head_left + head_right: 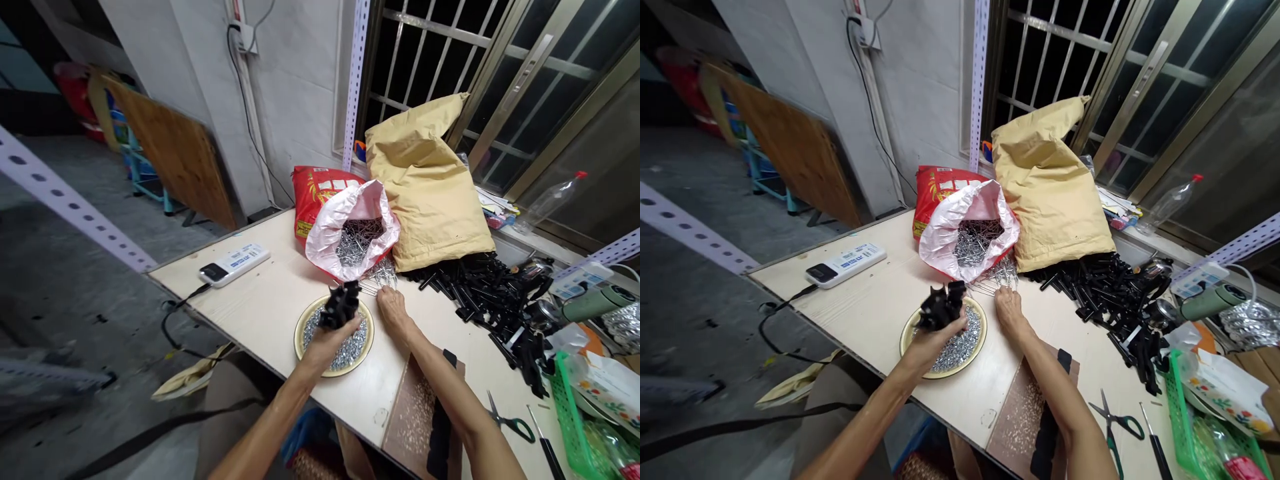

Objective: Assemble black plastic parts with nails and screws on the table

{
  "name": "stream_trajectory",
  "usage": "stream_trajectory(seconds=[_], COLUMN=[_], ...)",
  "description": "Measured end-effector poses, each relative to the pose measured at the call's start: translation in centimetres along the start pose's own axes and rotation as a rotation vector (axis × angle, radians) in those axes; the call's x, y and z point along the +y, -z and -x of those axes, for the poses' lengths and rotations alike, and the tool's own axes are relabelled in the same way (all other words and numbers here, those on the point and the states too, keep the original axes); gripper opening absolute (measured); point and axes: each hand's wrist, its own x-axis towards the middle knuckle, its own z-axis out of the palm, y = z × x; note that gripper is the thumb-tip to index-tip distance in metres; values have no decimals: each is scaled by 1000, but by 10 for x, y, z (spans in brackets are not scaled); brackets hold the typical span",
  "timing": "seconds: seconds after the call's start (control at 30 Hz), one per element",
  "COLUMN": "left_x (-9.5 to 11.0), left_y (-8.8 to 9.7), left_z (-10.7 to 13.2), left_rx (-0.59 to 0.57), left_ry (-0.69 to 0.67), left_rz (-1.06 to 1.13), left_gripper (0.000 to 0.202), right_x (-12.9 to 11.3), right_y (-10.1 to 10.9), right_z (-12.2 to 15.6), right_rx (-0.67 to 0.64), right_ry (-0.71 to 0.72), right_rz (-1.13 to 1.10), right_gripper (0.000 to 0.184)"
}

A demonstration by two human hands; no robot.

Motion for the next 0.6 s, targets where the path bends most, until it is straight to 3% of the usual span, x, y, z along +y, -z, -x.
stream_trajectory(seconds=[0.1,0.2,0.3,0.4,0.5,0.6], left_x=[2,0,-2,-3,-1,3], left_y=[-2,-2,-5,-11,-17,-20], left_z=[-1,0,3,5,8,10], left_rx=[5,26,12,-9,-34,-74], left_ry=[47,112,135,76,10,-31], left_rz=[121,53,-2,-67,-118,-126], left_gripper=[28,28,25,20,16,17], right_x=[6,16,18,3,-22,-39], right_y=[5,26,60,95,118,125], right_z=[6,15,28,46,65,76], right_rx=[59,153,394,629,658,618], right_ry=[-7,-31,10,91,160,240], right_rz=[-51,-116,-333,-670,-881,-954], right_gripper=[22,22,16,9,5,4])
